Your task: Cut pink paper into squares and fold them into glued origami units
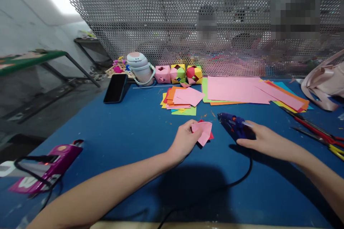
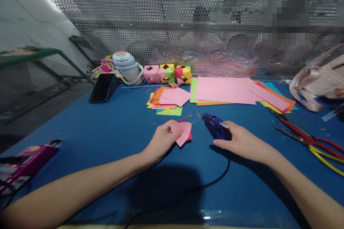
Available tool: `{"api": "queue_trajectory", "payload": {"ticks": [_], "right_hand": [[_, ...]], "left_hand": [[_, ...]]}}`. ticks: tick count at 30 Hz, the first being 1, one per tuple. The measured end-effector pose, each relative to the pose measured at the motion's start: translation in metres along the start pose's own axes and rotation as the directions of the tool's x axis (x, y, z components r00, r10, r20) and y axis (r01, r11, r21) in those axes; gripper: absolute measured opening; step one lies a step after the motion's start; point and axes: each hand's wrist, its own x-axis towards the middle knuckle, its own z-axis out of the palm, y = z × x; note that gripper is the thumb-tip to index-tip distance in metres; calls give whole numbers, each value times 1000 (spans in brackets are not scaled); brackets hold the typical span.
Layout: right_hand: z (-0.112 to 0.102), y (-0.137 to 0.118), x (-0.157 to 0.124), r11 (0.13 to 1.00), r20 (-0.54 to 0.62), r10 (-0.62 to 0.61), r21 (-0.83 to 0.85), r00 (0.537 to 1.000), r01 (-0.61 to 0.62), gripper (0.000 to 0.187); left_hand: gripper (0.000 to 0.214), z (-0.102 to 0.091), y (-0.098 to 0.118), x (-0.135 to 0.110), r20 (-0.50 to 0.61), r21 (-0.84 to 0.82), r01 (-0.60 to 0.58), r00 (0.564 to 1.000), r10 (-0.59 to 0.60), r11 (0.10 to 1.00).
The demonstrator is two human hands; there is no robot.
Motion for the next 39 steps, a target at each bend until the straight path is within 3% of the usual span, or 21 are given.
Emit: {"api": "queue_trajectory", "payload": {"ticks": [3, 6, 10, 13, 17, 26, 39], "right_hand": [[26, -8, 5, 997, -130, 57, -43, 990, -63, 29], [39, -11, 8, 996, -210, 84, 11, 974, -84, 24], [37, -23, -2, 982, -244, -43, 169, 969, 87, 17], [36, -35, -12, 960, -227, -194, 159, 955, 232, 13], [42, -41, -17, 939, -212, -338, -9, 917, 344, 11], [47, -34, -16, 931, -164, -359, -131, 919, 340, 8], [40, -41, -16, 854, -196, -485, -318, 852, 412, 7]], "left_hand": [[11, 1, 0, -1, 15, 2, 2, 1000, -2, 1000], [9, 2, 0, -2, 28, 10, 3, 1000, -3, 1000], [9, 2, -2, -1, 40, 25, -3, 999, 2, 1000], [13, 2, -4, 0, 74, 27, -38, 997, 36, 999], [14, 3, -6, 1, 101, 23, -53, 994, 50, 998], [15, 4, -6, 1, 118, 42, -64, 991, 58, 997], [15, 5, -7, 1, 121, 30, -78, 990, 74, 997]]}}
